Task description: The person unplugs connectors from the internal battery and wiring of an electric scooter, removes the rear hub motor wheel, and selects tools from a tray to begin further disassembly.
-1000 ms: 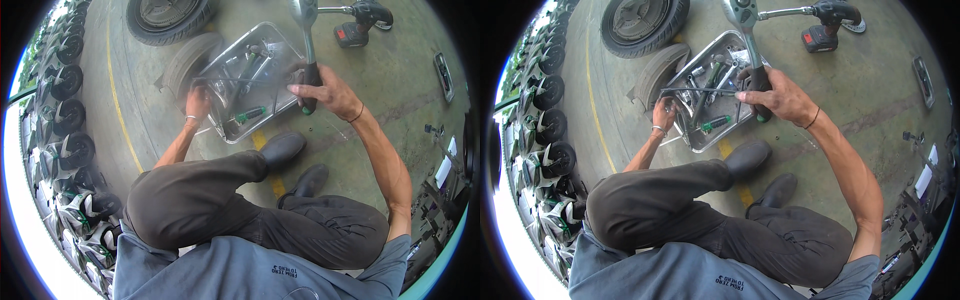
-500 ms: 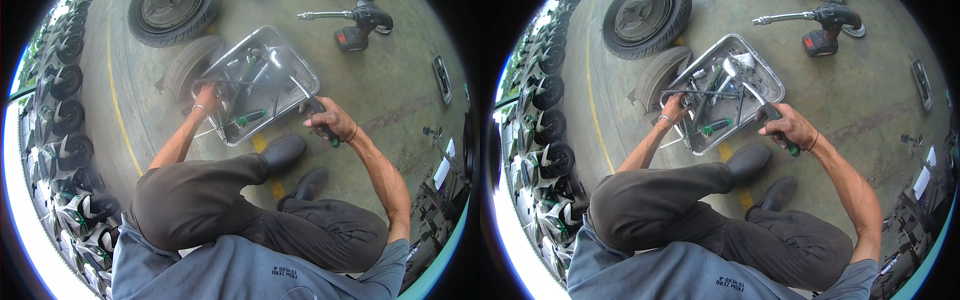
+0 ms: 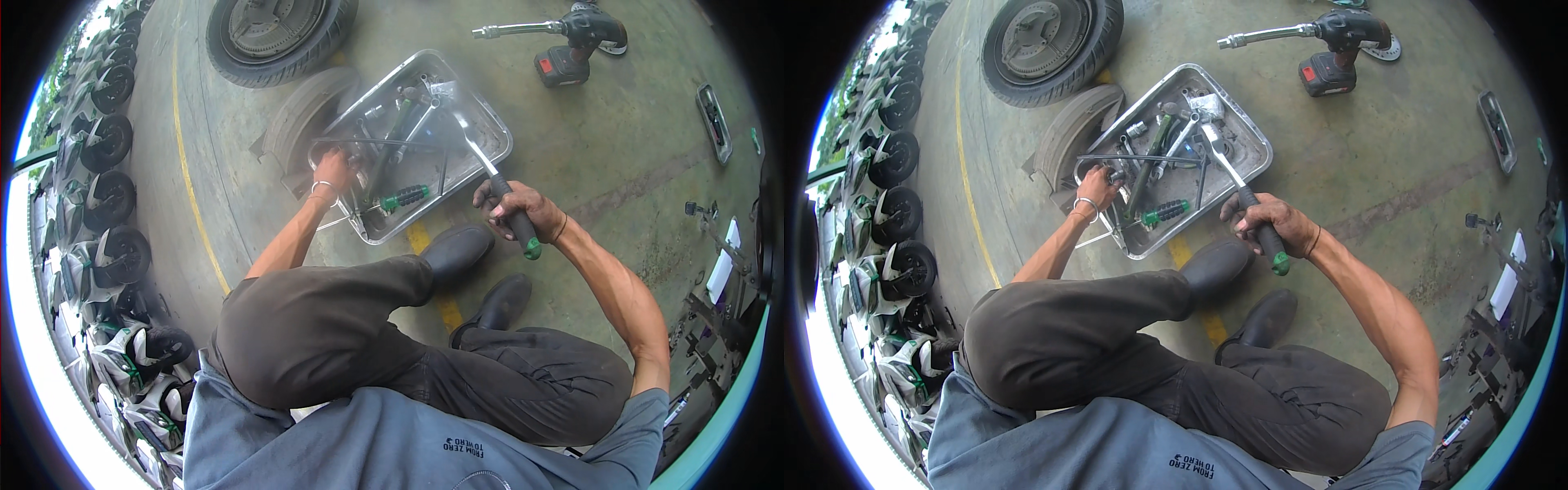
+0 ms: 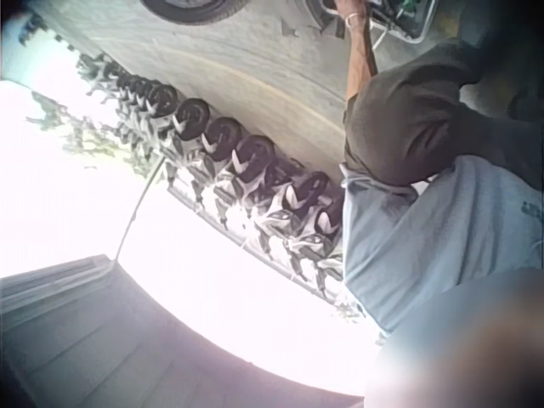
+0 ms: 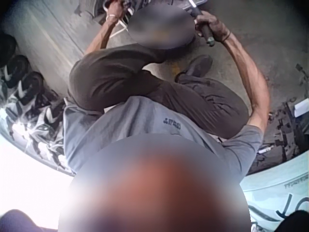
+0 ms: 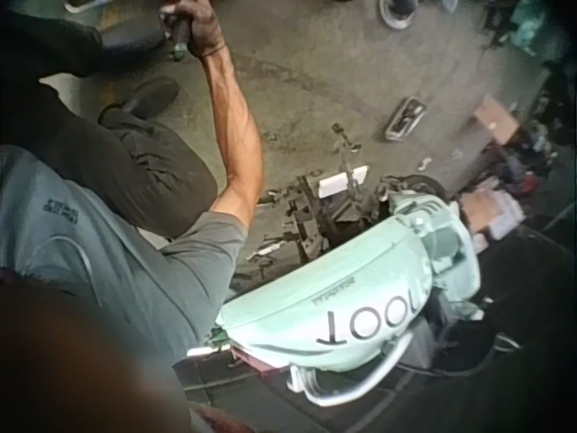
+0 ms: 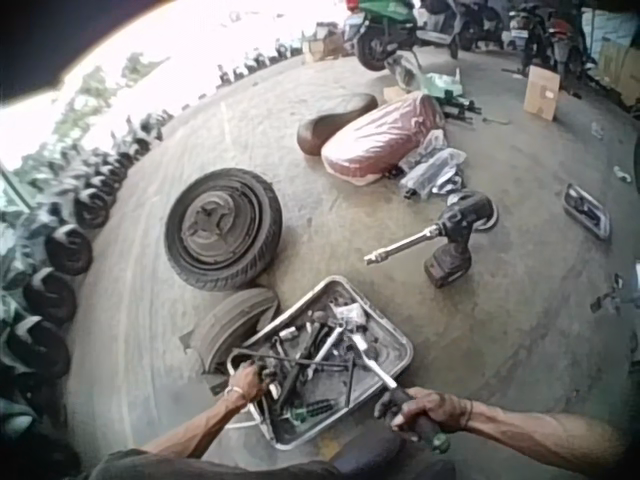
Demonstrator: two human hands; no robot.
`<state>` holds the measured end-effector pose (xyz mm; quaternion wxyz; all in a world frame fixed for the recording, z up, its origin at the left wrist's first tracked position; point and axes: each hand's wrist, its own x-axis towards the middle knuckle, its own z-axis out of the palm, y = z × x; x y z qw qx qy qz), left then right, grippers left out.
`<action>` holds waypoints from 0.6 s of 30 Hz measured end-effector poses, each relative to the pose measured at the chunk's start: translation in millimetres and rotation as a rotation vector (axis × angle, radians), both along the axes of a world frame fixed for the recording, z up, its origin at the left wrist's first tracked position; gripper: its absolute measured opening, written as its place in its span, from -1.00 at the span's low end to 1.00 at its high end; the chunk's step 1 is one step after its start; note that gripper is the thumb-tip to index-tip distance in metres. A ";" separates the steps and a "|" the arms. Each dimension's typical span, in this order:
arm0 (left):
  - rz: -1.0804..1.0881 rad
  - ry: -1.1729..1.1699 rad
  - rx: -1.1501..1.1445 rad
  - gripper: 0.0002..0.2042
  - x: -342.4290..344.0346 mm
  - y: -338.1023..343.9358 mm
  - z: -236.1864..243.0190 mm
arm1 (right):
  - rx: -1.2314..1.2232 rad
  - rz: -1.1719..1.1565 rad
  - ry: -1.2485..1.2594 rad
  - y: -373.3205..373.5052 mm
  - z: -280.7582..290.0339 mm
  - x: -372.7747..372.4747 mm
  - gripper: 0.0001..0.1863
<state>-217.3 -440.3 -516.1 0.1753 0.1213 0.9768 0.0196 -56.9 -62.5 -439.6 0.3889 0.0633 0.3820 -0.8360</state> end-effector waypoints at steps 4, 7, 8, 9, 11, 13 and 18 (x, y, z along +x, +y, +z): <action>-0.028 0.110 0.169 -0.72 8.7 18.2 -11.4 | 0.021 -0.036 -0.146 7.2 -6.7 10.6 -0.60; -0.087 0.255 0.382 -0.73 8.1 27.1 -8.9 | 0.036 -0.032 -0.130 13.2 -13.0 15.5 -0.59; -0.122 0.283 0.391 -0.73 4.3 34.7 -9.3 | 0.046 -0.031 -0.110 17.1 -15.6 17.8 -0.59; -0.158 0.311 0.403 -0.73 0.3 44.3 -11.6 | 0.063 -0.032 -0.110 21.6 -16.3 19.6 -0.59; -0.146 0.356 0.395 -0.73 -11.8 36.8 8.9 | 0.037 0.002 -0.066 10.3 -7.2 11.2 -0.59; -0.133 0.323 0.418 -0.72 -24.6 53.5 -0.1 | 0.057 0.023 -0.069 12.2 -7.0 11.9 -0.59; -0.187 0.186 0.423 -0.68 -54.5 88.4 -14.8 | 0.116 0.011 -0.072 16.0 -6.2 21.4 -0.60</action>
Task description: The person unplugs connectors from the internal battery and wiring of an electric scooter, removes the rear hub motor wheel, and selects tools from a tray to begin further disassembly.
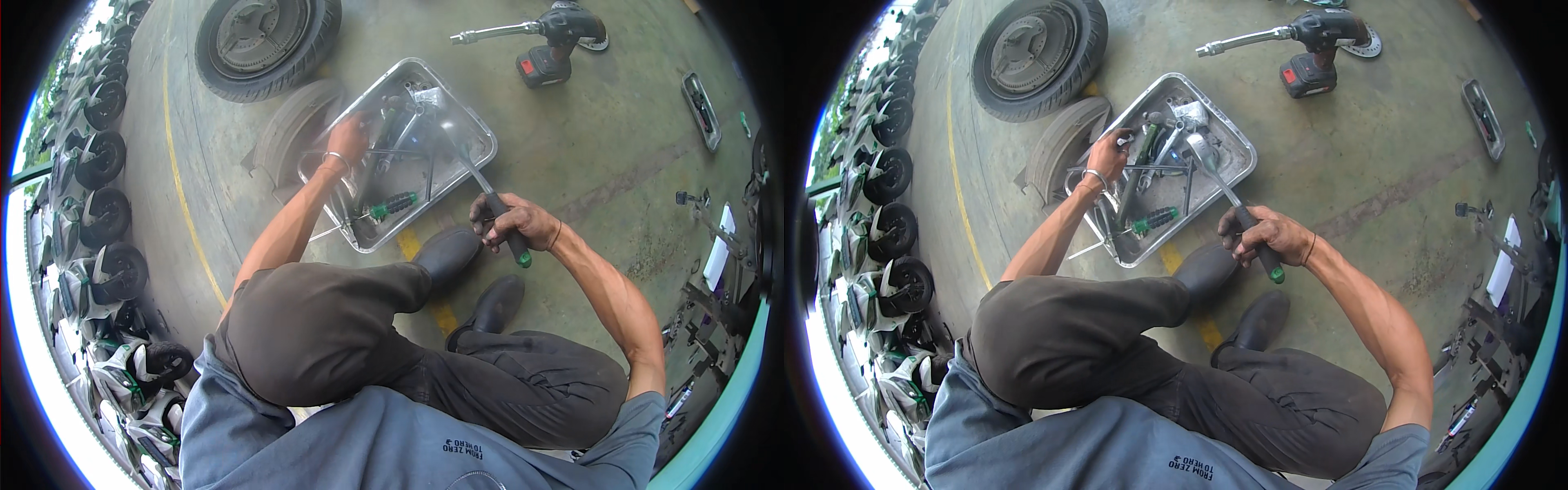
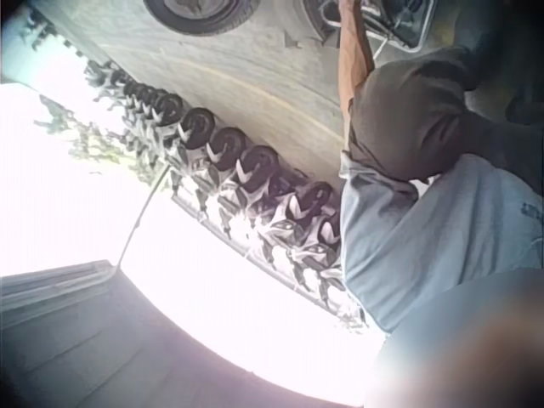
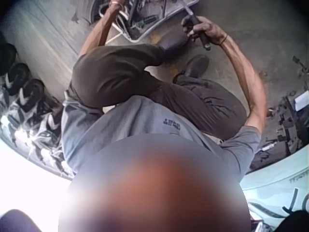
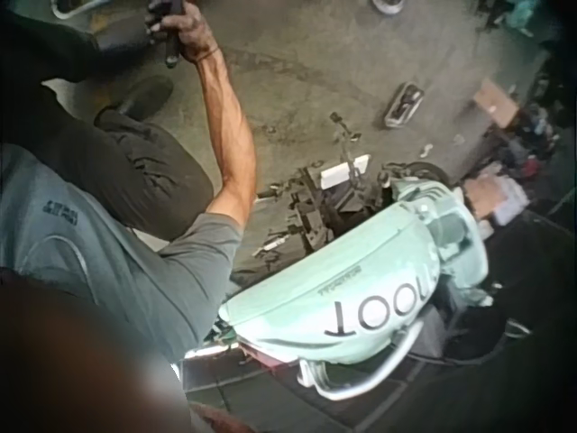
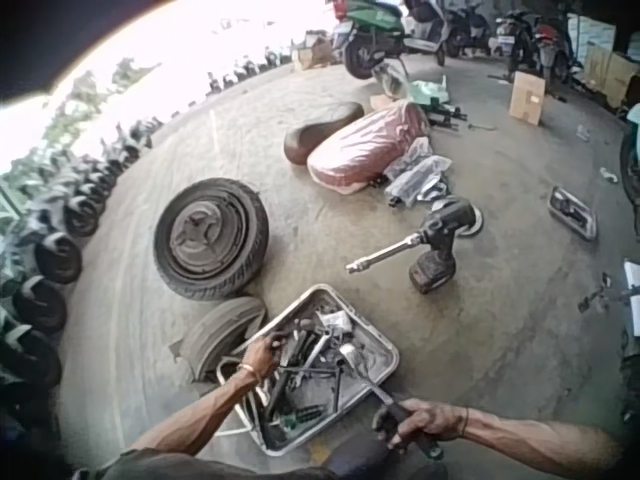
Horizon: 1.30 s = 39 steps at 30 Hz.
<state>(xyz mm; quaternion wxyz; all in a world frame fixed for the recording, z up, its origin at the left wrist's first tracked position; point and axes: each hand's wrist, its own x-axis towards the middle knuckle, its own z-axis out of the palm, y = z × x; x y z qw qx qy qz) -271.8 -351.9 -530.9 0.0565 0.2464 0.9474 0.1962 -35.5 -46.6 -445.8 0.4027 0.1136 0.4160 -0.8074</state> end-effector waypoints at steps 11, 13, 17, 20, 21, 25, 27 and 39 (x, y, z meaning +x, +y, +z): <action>-0.046 -0.228 -0.439 -0.52 -18.9 57.5 4.2 | 0.084 -0.125 -0.012 23.8 -4.6 43.5 -0.62; -0.067 -0.161 -0.415 -0.63 -20.6 51.3 3.3 | 0.091 -0.143 -0.005 27.3 -2.2 44.6 -0.61; -0.056 -0.080 -0.268 -0.72 -28.1 27.2 -7.4 | 0.041 -0.172 -0.001 30.4 -6.9 41.5 -0.60; -0.075 -0.047 -0.169 -0.76 -20.9 29.9 -12.0 | 0.028 -0.186 -0.026 34.3 -12.0 41.8 -0.60; -0.099 -0.045 -0.122 -0.77 -19.5 29.1 -12.5 | 0.024 -0.183 -0.031 34.7 -13.0 40.7 -0.60; -0.166 -0.113 -0.072 -0.74 -20.5 31.2 0.5 | 0.001 -0.158 -0.022 27.4 -9.3 31.3 -0.62; -0.143 -0.102 -0.129 -0.70 -20.4 36.0 1.6 | 0.002 -0.145 -0.027 22.8 -8.6 26.8 -0.64; 0.126 -0.142 -0.341 -0.59 -17.3 24.1 -12.2 | 0.289 -0.075 0.115 10.6 15.7 18.9 -0.51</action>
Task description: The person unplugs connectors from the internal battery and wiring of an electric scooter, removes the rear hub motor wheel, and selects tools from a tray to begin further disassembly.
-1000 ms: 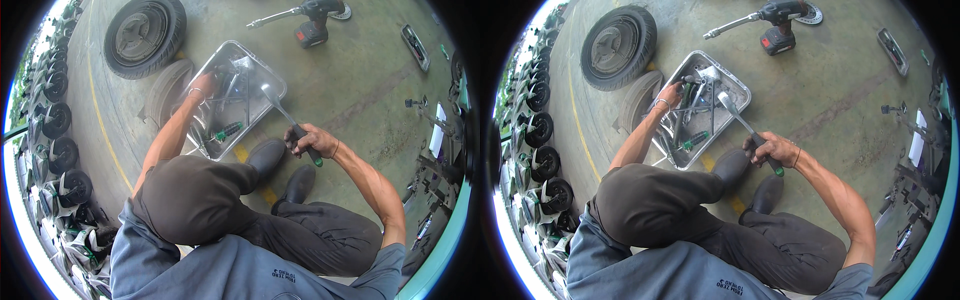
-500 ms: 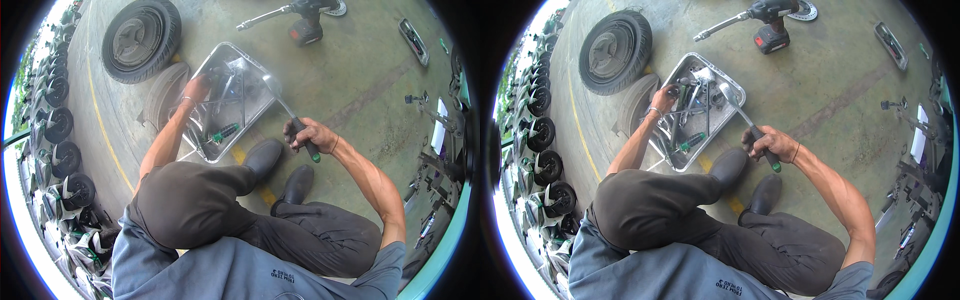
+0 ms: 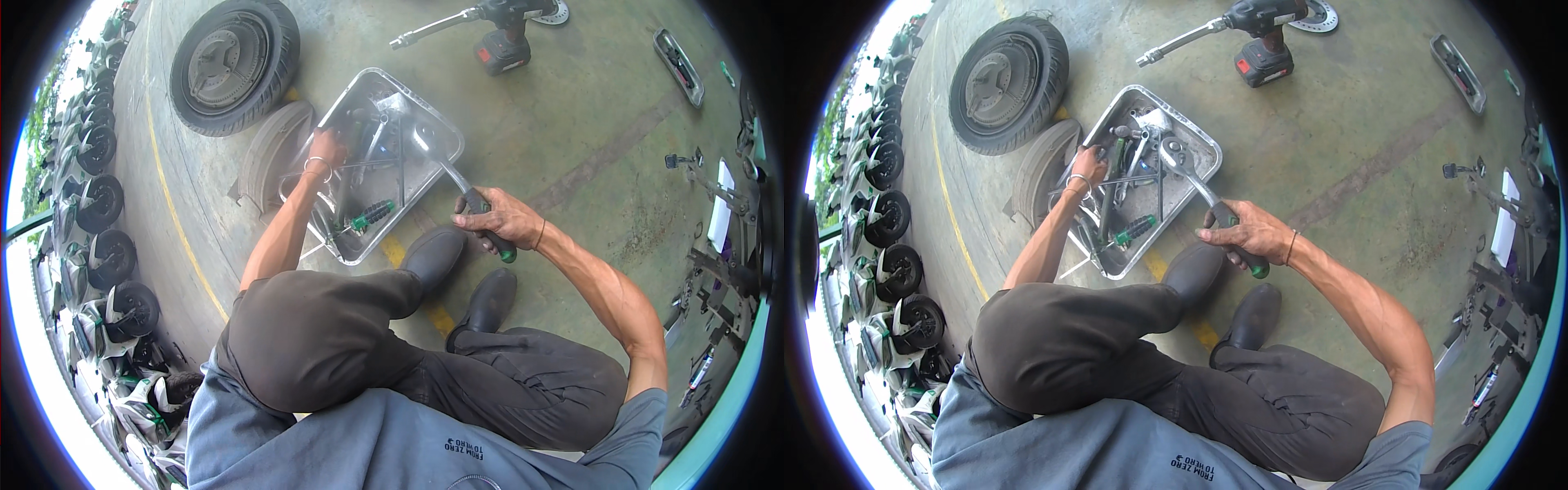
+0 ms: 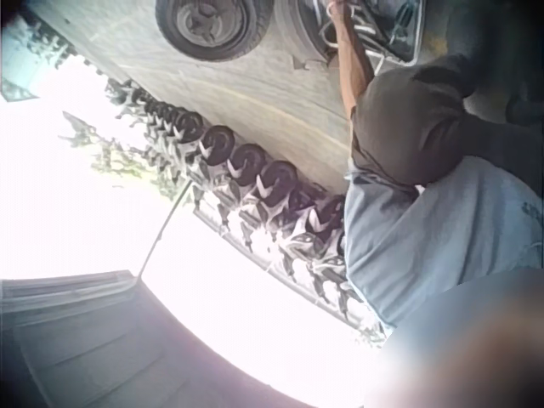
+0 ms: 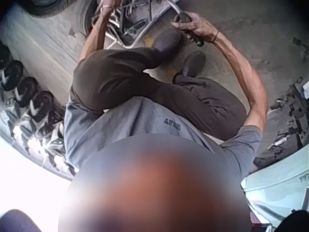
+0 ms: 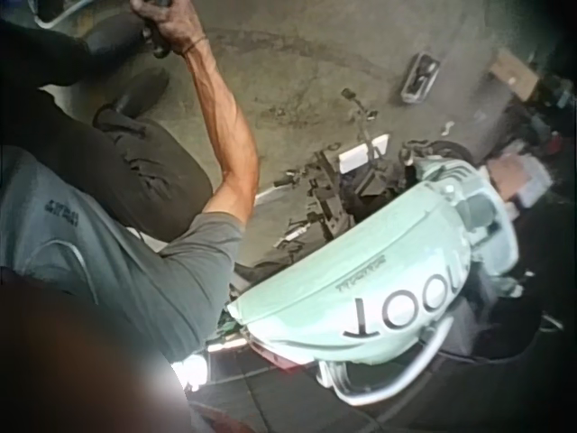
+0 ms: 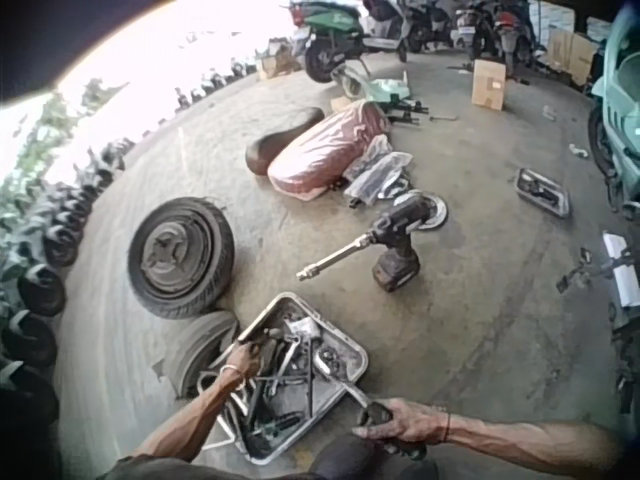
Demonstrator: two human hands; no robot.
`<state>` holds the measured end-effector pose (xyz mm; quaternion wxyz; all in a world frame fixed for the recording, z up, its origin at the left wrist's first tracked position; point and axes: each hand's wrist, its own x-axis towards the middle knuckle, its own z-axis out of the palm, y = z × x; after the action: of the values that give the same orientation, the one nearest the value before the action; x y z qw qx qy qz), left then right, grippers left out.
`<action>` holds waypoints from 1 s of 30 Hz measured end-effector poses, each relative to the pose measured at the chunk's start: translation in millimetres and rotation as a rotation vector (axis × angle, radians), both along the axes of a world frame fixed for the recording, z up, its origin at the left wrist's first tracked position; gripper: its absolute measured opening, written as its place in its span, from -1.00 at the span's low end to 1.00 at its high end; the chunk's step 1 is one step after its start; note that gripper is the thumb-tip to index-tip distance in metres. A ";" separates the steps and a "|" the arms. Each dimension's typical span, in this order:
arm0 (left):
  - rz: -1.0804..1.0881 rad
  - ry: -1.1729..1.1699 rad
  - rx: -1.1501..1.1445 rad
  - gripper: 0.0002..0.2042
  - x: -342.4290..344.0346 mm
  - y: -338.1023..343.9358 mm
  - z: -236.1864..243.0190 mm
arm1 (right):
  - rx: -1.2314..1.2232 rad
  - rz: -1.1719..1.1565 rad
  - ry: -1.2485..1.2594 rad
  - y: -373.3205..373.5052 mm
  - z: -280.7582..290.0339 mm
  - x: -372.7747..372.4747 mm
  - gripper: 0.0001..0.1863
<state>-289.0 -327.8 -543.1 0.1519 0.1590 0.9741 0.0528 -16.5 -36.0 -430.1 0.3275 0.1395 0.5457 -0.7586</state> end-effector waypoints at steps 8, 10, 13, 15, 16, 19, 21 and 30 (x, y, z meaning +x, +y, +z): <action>0.563 -0.934 1.317 -0.68 29.0 53.7 73.9 | 0.324 -0.092 0.157 -3.3 4.7 -2.1 -0.42; 0.534 -1.006 1.319 -0.67 41.3 78.1 97.4 | 0.505 -0.125 0.377 -4.9 5.2 -3.8 -0.44; -0.140 -0.613 1.092 -0.66 36.4 67.6 76.8 | 0.673 -0.218 0.775 -18.3 2.6 -16.1 -0.55; -0.169 -0.690 1.131 -0.67 55.0 87.3 108.9 | 0.784 -0.248 0.907 -15.7 1.0 -15.5 -0.61; 0.076 -0.947 1.269 -0.68 71.3 100.3 141.1 | 0.838 -0.235 0.909 -12.6 -1.6 -15.0 -0.61; 0.056 -0.859 1.218 -0.68 80.4 100.3 165.7 | 0.911 -0.213 0.959 -14.0 8.2 -20.4 -0.64; 0.199 -0.990 1.293 -0.67 83.6 101.2 177.6 | 0.944 -0.200 0.985 -10.1 13.1 -21.2 -0.66; 0.177 -0.947 1.241 -0.65 96.5 109.1 198.2 | 1.033 -0.129 0.991 1.1 25.5 -15.1 -0.67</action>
<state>-192.5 -218.7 -344.9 0.4295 0.0970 0.6071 0.6615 -31.6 -34.9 -404.6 -0.1124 -0.0522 0.9101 -0.3954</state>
